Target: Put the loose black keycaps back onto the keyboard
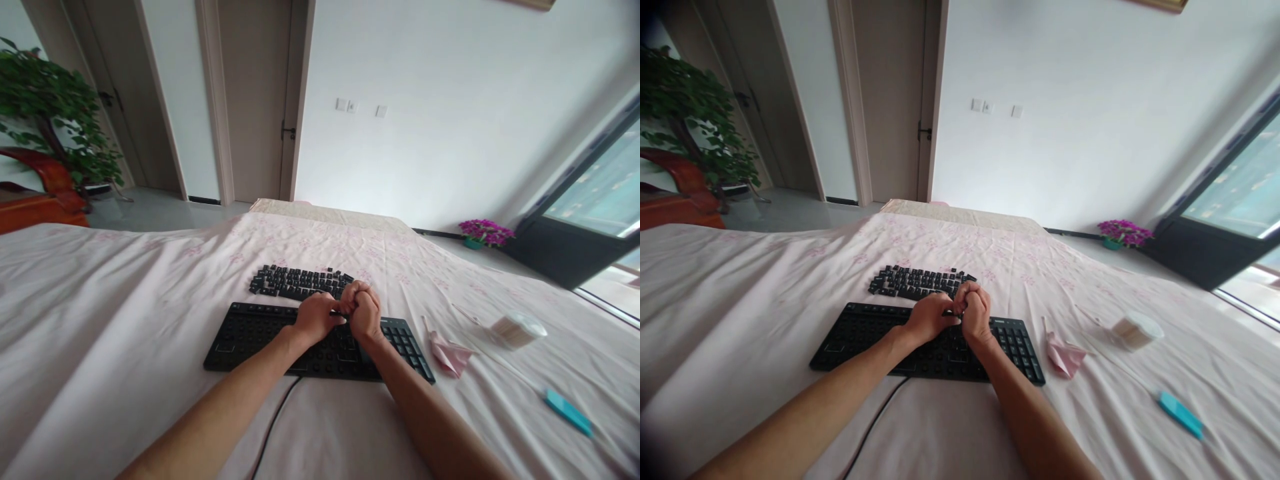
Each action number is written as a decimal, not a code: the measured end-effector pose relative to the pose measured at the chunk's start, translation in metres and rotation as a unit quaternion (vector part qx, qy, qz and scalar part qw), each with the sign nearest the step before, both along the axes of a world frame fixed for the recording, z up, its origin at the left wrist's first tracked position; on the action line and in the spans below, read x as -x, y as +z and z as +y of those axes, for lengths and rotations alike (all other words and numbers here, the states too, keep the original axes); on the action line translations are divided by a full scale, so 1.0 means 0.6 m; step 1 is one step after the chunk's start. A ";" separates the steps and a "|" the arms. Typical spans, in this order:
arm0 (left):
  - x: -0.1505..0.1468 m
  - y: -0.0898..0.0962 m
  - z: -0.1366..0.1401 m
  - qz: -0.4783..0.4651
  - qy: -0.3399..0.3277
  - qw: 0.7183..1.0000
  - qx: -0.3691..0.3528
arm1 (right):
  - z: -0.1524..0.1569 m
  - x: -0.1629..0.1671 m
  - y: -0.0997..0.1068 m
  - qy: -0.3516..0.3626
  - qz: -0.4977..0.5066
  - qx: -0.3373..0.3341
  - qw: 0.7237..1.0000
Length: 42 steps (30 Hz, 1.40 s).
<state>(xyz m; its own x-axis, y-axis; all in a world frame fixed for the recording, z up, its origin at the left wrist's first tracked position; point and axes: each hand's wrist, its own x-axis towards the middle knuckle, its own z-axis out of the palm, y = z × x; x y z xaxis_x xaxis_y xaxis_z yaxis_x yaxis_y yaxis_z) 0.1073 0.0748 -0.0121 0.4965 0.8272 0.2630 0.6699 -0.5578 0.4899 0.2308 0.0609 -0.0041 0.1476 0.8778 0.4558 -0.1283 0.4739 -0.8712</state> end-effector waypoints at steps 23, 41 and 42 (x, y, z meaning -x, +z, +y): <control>0.013 0.010 -0.018 -0.183 -0.006 0.983 0.011 | -0.065 0.014 0.051 0.014 -0.283 -0.114 0.952; 0.155 0.000 -0.007 -0.421 0.024 0.871 0.252 | -0.131 0.088 0.027 -0.083 -0.661 -0.091 0.741; 0.158 -0.001 -0.009 -0.428 0.024 0.865 0.259 | -0.135 0.091 0.023 -0.091 -0.665 -0.091 0.736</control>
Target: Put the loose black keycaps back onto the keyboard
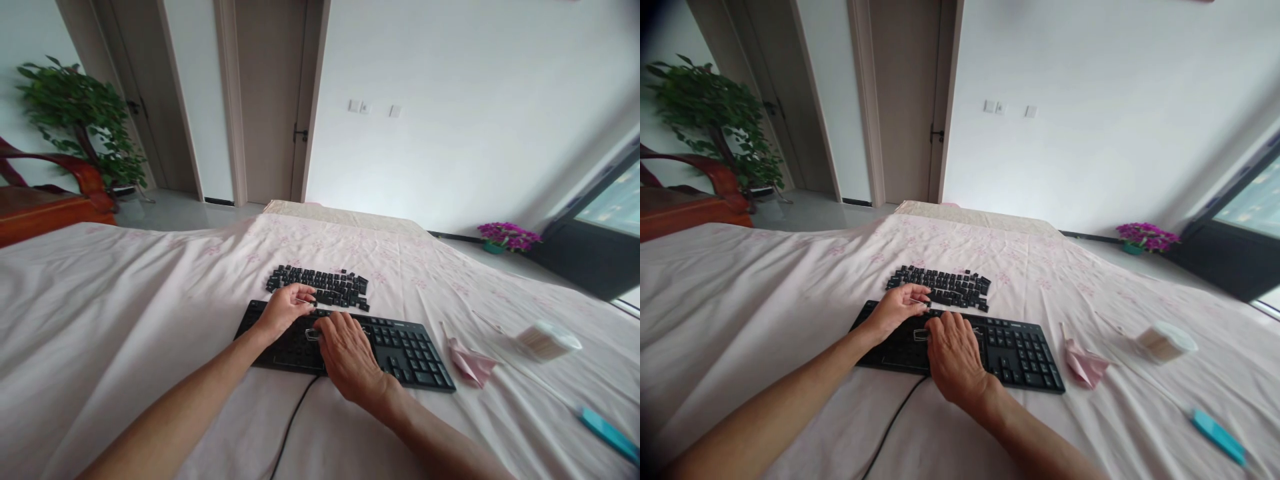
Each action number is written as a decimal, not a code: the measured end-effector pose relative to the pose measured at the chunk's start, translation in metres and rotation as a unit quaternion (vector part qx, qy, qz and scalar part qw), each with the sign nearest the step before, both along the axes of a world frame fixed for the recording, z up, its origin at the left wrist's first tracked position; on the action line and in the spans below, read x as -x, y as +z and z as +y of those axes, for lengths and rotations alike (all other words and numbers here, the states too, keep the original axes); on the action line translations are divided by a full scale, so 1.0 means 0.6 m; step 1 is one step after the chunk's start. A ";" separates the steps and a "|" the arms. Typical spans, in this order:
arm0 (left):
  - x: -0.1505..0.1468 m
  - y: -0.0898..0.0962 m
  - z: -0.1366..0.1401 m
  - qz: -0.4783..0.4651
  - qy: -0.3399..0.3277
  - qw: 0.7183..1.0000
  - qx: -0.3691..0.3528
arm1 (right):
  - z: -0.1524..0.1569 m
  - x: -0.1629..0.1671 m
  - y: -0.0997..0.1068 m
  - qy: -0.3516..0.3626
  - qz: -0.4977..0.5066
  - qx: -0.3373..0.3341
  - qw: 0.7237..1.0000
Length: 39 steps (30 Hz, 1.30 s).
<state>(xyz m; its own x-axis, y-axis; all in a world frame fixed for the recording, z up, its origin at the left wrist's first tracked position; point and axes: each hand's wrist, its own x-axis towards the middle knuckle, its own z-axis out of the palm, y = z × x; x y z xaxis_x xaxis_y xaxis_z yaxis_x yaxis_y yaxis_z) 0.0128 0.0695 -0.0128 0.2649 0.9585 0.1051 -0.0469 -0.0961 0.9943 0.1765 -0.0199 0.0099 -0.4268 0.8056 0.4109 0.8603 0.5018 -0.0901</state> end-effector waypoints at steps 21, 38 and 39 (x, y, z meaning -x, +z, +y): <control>-0.009 0.022 -0.042 -0.060 -0.066 0.994 0.060 | 0.061 -0.038 0.009 0.067 0.193 0.009 0.979; 0.083 0.027 0.024 0.097 0.132 0.982 -0.099 | 0.122 -0.112 -0.006 -0.060 0.203 0.082 0.974; 0.097 0.018 0.032 0.118 0.155 0.975 -0.106 | 0.124 -0.114 -0.009 -0.060 0.192 0.088 0.976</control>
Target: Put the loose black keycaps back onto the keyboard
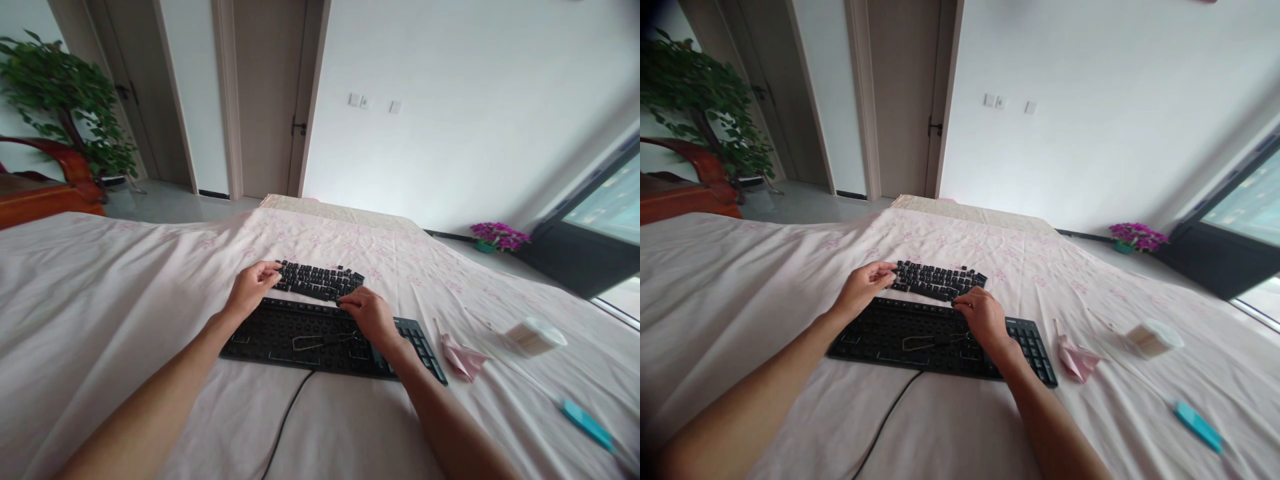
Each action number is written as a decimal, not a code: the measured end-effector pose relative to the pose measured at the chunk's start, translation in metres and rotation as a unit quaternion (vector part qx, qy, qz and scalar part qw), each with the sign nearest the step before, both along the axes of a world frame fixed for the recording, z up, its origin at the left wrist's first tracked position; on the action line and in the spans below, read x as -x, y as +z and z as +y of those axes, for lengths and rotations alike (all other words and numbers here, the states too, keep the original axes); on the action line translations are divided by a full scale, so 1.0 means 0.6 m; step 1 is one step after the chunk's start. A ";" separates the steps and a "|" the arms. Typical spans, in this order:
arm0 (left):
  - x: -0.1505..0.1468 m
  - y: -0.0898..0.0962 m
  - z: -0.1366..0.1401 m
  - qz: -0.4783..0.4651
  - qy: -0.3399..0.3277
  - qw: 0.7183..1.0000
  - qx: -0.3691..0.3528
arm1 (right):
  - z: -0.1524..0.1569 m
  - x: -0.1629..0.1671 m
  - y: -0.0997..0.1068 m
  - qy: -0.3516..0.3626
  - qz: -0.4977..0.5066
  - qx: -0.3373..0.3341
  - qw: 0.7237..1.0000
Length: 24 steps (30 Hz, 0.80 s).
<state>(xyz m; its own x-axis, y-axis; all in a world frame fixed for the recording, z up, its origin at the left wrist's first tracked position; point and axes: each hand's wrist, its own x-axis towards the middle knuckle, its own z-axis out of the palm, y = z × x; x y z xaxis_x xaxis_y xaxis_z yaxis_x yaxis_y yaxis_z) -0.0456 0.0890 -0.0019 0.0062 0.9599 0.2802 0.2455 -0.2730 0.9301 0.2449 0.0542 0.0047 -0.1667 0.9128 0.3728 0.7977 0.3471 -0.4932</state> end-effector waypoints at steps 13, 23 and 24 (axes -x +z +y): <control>0.049 -0.073 0.029 0.042 0.055 0.996 0.051 | 0.001 -0.026 -0.002 0.006 -0.065 0.031 0.997; 0.052 -0.080 0.030 0.058 0.055 0.996 0.050 | -0.007 -0.026 -0.001 0.011 -0.097 0.041 0.994; 0.052 -0.081 0.031 0.057 0.054 0.996 0.049 | -0.006 -0.026 -0.001 0.012 -0.100 0.040 0.994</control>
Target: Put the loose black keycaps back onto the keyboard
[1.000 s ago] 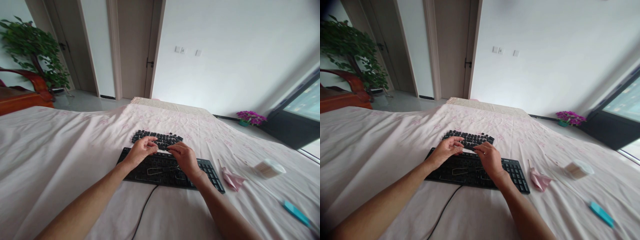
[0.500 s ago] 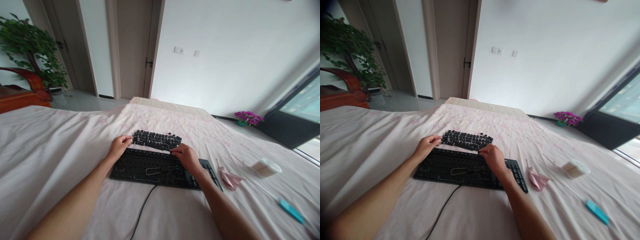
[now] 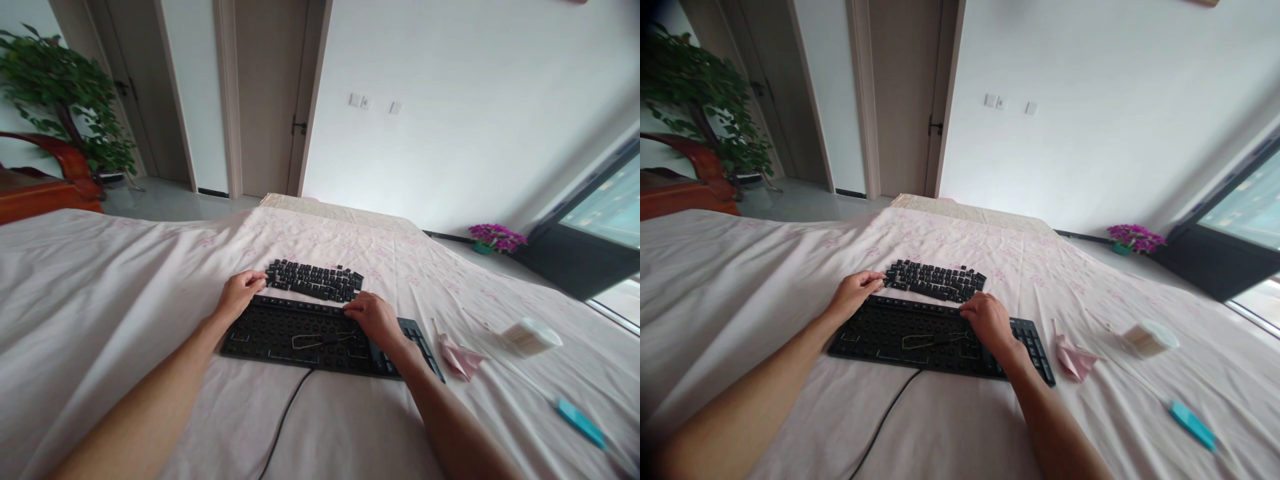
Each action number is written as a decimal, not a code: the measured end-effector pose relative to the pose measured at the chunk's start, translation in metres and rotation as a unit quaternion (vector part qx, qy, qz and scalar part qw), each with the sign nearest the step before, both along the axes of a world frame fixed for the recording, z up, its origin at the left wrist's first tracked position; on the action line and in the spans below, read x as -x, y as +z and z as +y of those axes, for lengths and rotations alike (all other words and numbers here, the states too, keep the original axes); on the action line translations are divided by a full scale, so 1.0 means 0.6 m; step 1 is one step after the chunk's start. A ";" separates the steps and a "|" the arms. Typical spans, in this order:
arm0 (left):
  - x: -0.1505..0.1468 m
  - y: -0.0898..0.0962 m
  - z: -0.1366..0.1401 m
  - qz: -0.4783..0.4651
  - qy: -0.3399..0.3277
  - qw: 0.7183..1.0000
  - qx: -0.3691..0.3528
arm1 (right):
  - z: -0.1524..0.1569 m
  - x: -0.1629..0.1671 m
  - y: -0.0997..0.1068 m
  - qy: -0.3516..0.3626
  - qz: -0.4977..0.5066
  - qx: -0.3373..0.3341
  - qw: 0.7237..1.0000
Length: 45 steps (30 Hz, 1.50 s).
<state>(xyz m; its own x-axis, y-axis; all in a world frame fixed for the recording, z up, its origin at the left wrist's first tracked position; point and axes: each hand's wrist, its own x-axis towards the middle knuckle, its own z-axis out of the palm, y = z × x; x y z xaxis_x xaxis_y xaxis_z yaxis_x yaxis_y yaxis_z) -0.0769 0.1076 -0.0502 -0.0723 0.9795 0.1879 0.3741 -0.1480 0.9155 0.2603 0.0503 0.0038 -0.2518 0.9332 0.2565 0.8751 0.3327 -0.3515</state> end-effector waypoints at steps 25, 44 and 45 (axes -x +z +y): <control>-0.001 -0.005 -0.002 0.017 -0.005 1.000 -0.022 | -0.060 0.059 0.029 0.004 -0.303 -0.057 0.951; -0.003 -0.007 -0.002 0.012 0.002 1.000 -0.013 | 0.000 0.007 0.053 -0.025 -0.139 -0.002 0.990; -0.003 -0.007 -0.002 0.014 0.003 1.000 -0.014 | 0.020 -0.002 0.055 -0.044 -0.115 -0.007 0.992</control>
